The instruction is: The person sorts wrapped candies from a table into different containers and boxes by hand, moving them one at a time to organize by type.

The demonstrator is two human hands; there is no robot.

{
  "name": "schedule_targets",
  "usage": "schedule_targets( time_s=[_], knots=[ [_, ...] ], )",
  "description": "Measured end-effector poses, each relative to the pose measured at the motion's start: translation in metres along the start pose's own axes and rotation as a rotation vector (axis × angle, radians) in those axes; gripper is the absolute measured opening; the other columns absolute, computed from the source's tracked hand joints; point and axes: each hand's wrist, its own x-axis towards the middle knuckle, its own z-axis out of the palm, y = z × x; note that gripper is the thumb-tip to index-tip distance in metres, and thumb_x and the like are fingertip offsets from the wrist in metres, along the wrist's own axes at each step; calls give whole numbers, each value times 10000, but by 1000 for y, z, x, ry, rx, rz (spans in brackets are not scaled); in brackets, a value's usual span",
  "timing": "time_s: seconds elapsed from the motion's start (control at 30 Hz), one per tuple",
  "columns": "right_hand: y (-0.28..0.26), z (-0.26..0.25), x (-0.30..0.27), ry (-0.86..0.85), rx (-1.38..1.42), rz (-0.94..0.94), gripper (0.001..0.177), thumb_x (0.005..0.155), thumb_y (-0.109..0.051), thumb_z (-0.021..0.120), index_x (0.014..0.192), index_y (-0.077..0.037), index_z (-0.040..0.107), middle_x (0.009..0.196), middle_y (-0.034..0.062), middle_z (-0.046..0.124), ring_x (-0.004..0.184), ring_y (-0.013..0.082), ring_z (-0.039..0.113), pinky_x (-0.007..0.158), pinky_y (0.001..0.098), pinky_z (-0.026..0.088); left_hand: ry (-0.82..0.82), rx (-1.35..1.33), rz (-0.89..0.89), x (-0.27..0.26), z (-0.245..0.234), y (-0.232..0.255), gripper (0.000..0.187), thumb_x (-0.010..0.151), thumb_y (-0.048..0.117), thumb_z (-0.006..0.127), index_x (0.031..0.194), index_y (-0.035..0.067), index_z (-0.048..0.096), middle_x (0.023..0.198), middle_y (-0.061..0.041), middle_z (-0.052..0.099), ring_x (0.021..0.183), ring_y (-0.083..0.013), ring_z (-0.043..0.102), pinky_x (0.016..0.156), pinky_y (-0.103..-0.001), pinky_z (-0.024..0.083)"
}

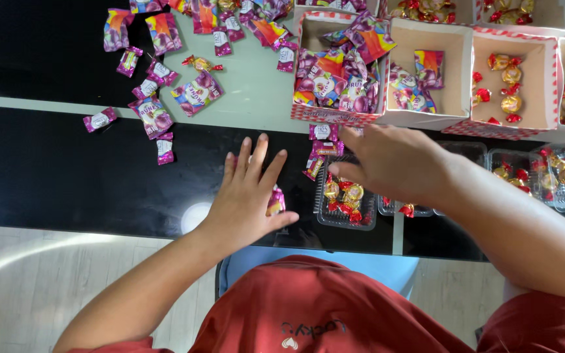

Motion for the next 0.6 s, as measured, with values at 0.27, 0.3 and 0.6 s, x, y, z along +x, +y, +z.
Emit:
schedule_targets(
  time_s=[0.27, 0.3, 0.6],
  knots=[
    [13, 0, 5, -94, 16, 100, 673, 1008, -589, 451, 1289, 20, 498, 797, 245, 716, 840, 410, 730, 763, 497, 566, 101, 34, 153, 41, 9, -30, 869, 853, 455, 770, 1500, 7, 401, 1527, -342, 327, 1421, -560, 328, 1145, -611, 332],
    [16, 3, 8, -68, 69, 45, 653, 990, -583, 456, 1208, 25, 553, 832, 260, 724, 865, 421, 725, 774, 507, 562, 123, 21, 186, 44, 8, -33, 814, 860, 412, 779, 1472, 6, 426, 1497, -336, 364, 1404, -550, 358, 1143, -599, 340],
    [0, 22, 56, 75, 141, -263, 541, 948, -339, 593, 1356, 5, 498, 1141, 248, 644, 1112, 416, 637, 942, 513, 485, 224, -200, 217, 40, -6, -54, 477, 911, 89, 729, 1343, 3, 545, 1276, -202, 536, 1221, -406, 554, 1027, -450, 482]
  ],
)
